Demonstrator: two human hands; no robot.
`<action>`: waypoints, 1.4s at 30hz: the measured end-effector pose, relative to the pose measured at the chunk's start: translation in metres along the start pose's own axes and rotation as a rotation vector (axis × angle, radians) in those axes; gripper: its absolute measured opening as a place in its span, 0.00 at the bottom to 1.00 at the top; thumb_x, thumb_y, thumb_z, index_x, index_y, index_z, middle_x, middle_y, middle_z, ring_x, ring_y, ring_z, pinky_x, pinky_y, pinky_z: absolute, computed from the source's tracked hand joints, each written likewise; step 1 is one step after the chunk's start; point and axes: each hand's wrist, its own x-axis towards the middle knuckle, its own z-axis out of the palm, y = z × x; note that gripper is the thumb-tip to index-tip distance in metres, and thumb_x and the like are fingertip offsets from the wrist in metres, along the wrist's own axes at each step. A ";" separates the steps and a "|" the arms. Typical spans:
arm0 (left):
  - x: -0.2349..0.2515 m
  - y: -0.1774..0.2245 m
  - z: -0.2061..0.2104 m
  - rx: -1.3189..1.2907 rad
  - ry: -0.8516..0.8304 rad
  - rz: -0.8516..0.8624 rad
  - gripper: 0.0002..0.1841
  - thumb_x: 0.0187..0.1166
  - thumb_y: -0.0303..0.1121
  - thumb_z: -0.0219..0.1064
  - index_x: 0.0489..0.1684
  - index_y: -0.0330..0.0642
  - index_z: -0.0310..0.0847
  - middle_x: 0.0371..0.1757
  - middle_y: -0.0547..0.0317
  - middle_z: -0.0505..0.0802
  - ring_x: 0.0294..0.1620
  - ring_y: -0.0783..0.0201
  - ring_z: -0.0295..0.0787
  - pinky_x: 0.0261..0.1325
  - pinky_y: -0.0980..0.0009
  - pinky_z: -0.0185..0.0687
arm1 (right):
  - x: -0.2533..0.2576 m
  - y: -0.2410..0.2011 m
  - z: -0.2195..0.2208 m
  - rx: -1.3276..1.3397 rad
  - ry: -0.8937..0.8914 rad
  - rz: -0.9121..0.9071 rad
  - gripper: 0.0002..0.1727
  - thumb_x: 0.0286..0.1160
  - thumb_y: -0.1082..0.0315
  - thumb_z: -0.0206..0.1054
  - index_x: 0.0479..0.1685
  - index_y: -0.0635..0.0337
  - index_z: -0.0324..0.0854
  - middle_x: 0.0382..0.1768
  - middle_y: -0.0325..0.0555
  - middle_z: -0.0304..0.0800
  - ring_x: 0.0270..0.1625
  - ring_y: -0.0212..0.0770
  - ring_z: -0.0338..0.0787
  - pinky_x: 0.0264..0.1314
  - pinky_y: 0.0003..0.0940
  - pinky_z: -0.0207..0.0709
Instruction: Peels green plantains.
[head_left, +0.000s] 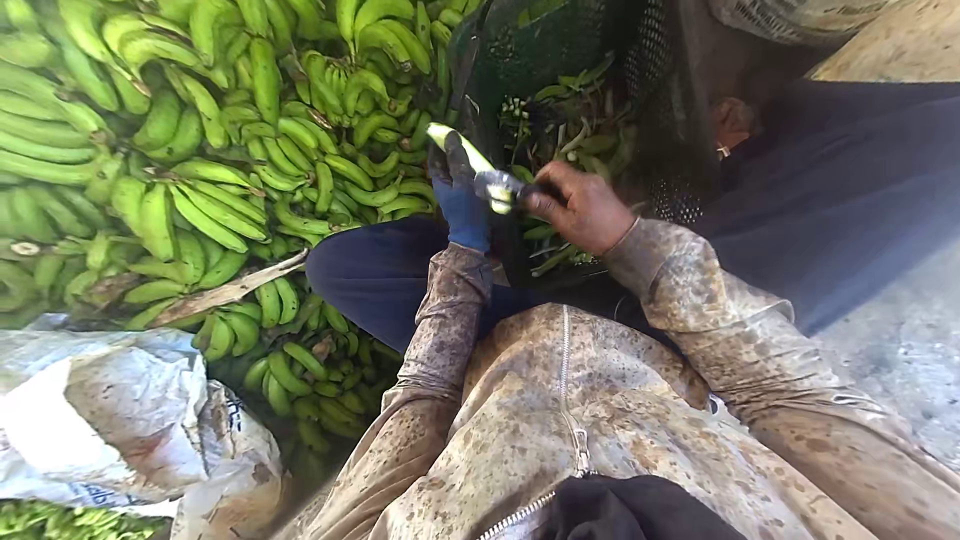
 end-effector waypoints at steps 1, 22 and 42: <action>0.002 0.002 0.003 -0.032 0.005 -0.003 0.27 0.92 0.42 0.54 0.82 0.32 0.61 0.68 0.46 0.84 0.63 0.63 0.85 0.67 0.64 0.84 | 0.000 0.003 0.006 -0.008 -0.026 -0.020 0.24 0.89 0.48 0.59 0.59 0.62 0.81 0.44 0.53 0.91 0.47 0.48 0.92 0.56 0.51 0.85; 0.004 0.001 -0.004 -0.512 0.045 -0.387 0.22 0.91 0.46 0.56 0.74 0.41 0.70 0.56 0.43 0.89 0.55 0.51 0.90 0.55 0.49 0.90 | 0.007 0.030 0.010 -0.139 0.010 0.162 0.29 0.84 0.46 0.65 0.65 0.65 0.80 0.57 0.61 0.89 0.60 0.58 0.91 0.68 0.60 0.80; -0.004 0.009 -0.022 0.398 -1.080 -0.368 0.26 0.80 0.40 0.70 0.74 0.38 0.76 0.56 0.54 0.93 0.51 0.68 0.92 0.60 0.67 0.89 | 0.029 0.031 -0.020 -0.080 0.025 0.222 0.26 0.91 0.45 0.56 0.62 0.60 0.80 0.50 0.53 0.91 0.54 0.47 0.91 0.64 0.49 0.80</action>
